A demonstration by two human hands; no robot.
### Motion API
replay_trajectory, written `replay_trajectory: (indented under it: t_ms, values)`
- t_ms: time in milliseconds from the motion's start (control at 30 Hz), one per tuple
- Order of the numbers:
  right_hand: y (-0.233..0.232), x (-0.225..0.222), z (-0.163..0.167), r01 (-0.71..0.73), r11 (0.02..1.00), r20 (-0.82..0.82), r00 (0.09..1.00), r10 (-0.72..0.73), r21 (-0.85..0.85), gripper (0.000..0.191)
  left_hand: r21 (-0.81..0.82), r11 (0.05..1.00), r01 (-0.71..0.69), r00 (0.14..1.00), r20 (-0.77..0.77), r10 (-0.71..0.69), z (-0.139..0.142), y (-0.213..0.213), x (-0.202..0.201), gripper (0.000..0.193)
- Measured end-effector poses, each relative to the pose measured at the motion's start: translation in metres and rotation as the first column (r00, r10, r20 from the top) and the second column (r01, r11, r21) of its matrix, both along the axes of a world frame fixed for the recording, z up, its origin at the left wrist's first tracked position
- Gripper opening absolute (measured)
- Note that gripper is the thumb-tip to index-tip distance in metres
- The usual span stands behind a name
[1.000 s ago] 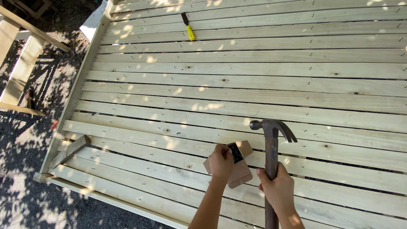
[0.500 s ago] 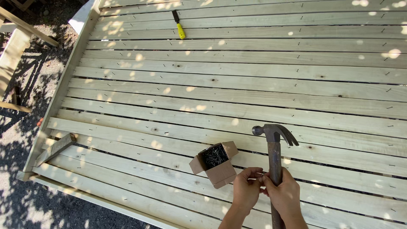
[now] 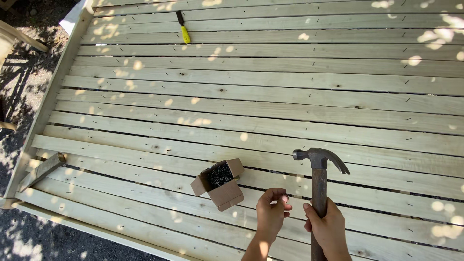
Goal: The person hammers nails into the slats of a wooden bed frame lying outdoors, taking nails one at a time from a small cardboard box and driving them into the wood with a claw hammer. They later use a small wood block to help position a board and press the frame with both hands.
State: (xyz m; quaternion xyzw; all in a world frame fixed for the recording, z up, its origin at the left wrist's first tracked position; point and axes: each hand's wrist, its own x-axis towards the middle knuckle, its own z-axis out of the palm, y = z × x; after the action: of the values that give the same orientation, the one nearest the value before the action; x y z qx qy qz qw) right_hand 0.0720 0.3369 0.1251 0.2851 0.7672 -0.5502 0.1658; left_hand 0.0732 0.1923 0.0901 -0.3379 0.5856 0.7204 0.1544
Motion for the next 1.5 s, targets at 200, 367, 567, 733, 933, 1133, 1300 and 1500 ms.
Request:
replay_trajectory:
  t_ms: [200, 367, 567, 733, 933, 1133, 1300, 1500]
  values:
    - [0.026, 0.005, -0.012, 0.054, 0.997, 0.007, 0.999, -0.054, -0.054, 0.021, -0.016, 0.996, -0.083, 0.99, -0.119, 0.08, -0.05, 0.024, 0.013, 0.018]
    - [0.05, 0.027, -0.03, 0.067, 0.994, 0.073, 0.996, -0.06, -0.088, 0.018, -0.046, 0.962, -0.269, 0.958, -0.115, 0.262, -0.113, 0.016, 0.032, 0.015]
    - [0.066, 0.047, -0.06, 0.06, 0.993, 0.099, 0.994, -0.05, -0.102, 0.018, -0.459, 0.886, -0.062, 0.997, -0.077, 0.029, -0.153, 0.01, 0.039, 0.014]
    - [0.075, 0.079, -0.09, 0.045, 0.995, 0.153, 0.988, -0.03, -0.093, 0.017, -0.546, 0.835, 0.061, 0.987, -0.093, -0.133, -0.174, 0.029, 0.035, 0.012]
    - [0.084, 0.107, -0.118, 0.013, 0.998, 0.179, 0.984, -0.001, -0.068, 0.017, -0.593, 0.8, 0.096, 0.983, -0.07, -0.169, -0.189, 0.051, 0.037, 0.011]
    - [0.091, 0.11, -0.138, -0.054, 0.999, 0.188, 0.981, 0.054, -0.004, 0.019, -0.724, 0.656, 0.212, 0.963, 0.043, -0.265, -0.191, 0.058, 0.04, 0.007]
    - [0.096, 0.11, -0.16, -0.175, 0.976, 0.199, 0.969, 0.147, 0.131, 0.025, -0.772, 0.609, 0.184, 0.953, -0.011, -0.302, -0.188, 0.06, 0.042, 0.003]
    - [0.101, 0.12, -0.177, -0.315, 0.893, 0.033, 0.946, 0.322, 0.32, 0.024, -0.822, 0.527, 0.218, 0.94, 0.031, -0.341, -0.187, 0.065, 0.047, 0.004]
